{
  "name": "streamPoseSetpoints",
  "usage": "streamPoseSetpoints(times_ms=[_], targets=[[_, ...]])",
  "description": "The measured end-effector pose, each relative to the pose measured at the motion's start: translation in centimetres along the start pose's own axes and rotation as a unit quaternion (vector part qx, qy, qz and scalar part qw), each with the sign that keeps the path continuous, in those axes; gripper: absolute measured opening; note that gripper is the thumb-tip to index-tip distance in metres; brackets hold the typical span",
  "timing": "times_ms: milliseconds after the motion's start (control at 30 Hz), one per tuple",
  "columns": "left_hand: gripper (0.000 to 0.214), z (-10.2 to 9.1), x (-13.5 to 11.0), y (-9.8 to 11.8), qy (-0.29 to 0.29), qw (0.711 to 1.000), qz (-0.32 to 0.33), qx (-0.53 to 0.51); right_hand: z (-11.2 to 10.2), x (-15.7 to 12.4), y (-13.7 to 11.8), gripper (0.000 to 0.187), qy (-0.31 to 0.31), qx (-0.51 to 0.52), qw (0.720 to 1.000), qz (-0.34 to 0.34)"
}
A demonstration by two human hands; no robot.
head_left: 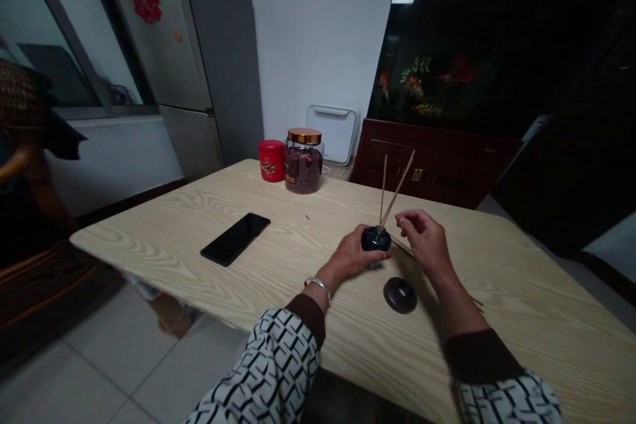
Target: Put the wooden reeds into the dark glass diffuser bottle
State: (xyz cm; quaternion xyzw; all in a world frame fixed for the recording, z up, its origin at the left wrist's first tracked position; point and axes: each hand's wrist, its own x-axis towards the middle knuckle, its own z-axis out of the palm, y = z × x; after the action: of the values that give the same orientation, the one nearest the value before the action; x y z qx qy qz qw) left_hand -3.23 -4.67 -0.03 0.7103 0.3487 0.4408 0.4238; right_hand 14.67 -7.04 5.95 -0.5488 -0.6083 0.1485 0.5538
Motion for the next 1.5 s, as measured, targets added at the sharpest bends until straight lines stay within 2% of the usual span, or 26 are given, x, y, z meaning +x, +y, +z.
streamPoseSetpoints(times_ms=[100, 200, 267, 367, 667, 833, 933, 1000, 1067, 1133, 1167, 1233, 1300, 1367, 1500], targets=[[0.066, 0.1, 0.0, -0.1, 0.003, 1.0, 0.002, -0.007, -3.2, 0.0, 2.3, 0.024, 0.002, -0.165, 0.986, 0.001], [0.065, 0.1, 0.0, -0.1, 0.002, 1.0, -0.003, -0.011, -5.8, -0.5, 4.9, 0.019, -0.087, -0.36, 0.928, 0.036], [0.064, 0.1, 0.0, -0.1, 0.003, 1.0, -0.004, -0.011, -6.3, -0.9, 6.0, 0.019, -0.159, -0.422, 0.89, 0.068], [0.063, 0.1, 0.0, 0.1, 0.006, 1.0, -0.005, -0.008, -6.0, -1.3, 6.2, 0.019, -0.207, -0.453, 0.862, 0.1], [0.063, 0.1, 0.0, 0.3, 0.008, 1.0, -0.012, -0.015, -5.0, -1.3, 5.5, 0.016, -0.203, -0.463, 0.854, 0.126], [0.065, 0.2, 0.0, -0.1, 0.008, 1.0, -0.01, -0.015, -4.9, -1.4, 6.0, 0.016, -0.2, -0.435, 0.869, 0.125], [0.065, 0.2, 0.0, -0.1, 0.006, 1.0, -0.007, -0.009, -5.2, -1.3, 6.2, 0.016, -0.197, -0.403, 0.887, 0.113], [0.065, 0.1, 0.0, -0.1, 0.002, 1.0, -0.005, -0.009, -5.7, -1.0, 5.9, 0.014, -0.164, -0.364, 0.911, 0.103], [0.066, 0.1, 0.0, -0.1, 0.001, 1.0, -0.006, -0.011, -6.2, -0.4, 5.2, 0.013, -0.091, -0.284, 0.951, 0.087], [0.067, 0.0, 0.0, 0.0, 0.002, 1.0, -0.008, -0.013, -6.5, 0.1, 3.9, 0.016, 0.014, -0.134, 0.988, 0.082], [0.067, 0.0, 0.0, 0.0, 0.002, 1.0, -0.007, -0.014, -6.5, 0.4, 3.1, 0.02, 0.068, -0.036, 0.994, 0.083], [0.066, 0.0, 0.0, 0.0, 0.002, 1.0, -0.005, -0.02, -6.0, 0.7, 1.2, 0.026, 0.148, 0.16, 0.972, 0.084], [0.066, 0.1, 0.0, -0.1, 0.003, 1.0, -0.005, -0.026, -5.1, 0.6, -0.6, 0.028, 0.18, 0.297, 0.935, 0.073], [0.066, 0.1, 0.0, 0.0, 0.004, 0.999, -0.007, -0.031, -4.0, 0.4, -1.9, 0.028, 0.182, 0.356, 0.915, 0.062], [0.067, 0.0, -0.1, 0.1, 0.003, 0.999, -0.01, -0.031, -2.2, 0.1, -3.0, 0.026, 0.206, 0.354, 0.912, 0.035]])
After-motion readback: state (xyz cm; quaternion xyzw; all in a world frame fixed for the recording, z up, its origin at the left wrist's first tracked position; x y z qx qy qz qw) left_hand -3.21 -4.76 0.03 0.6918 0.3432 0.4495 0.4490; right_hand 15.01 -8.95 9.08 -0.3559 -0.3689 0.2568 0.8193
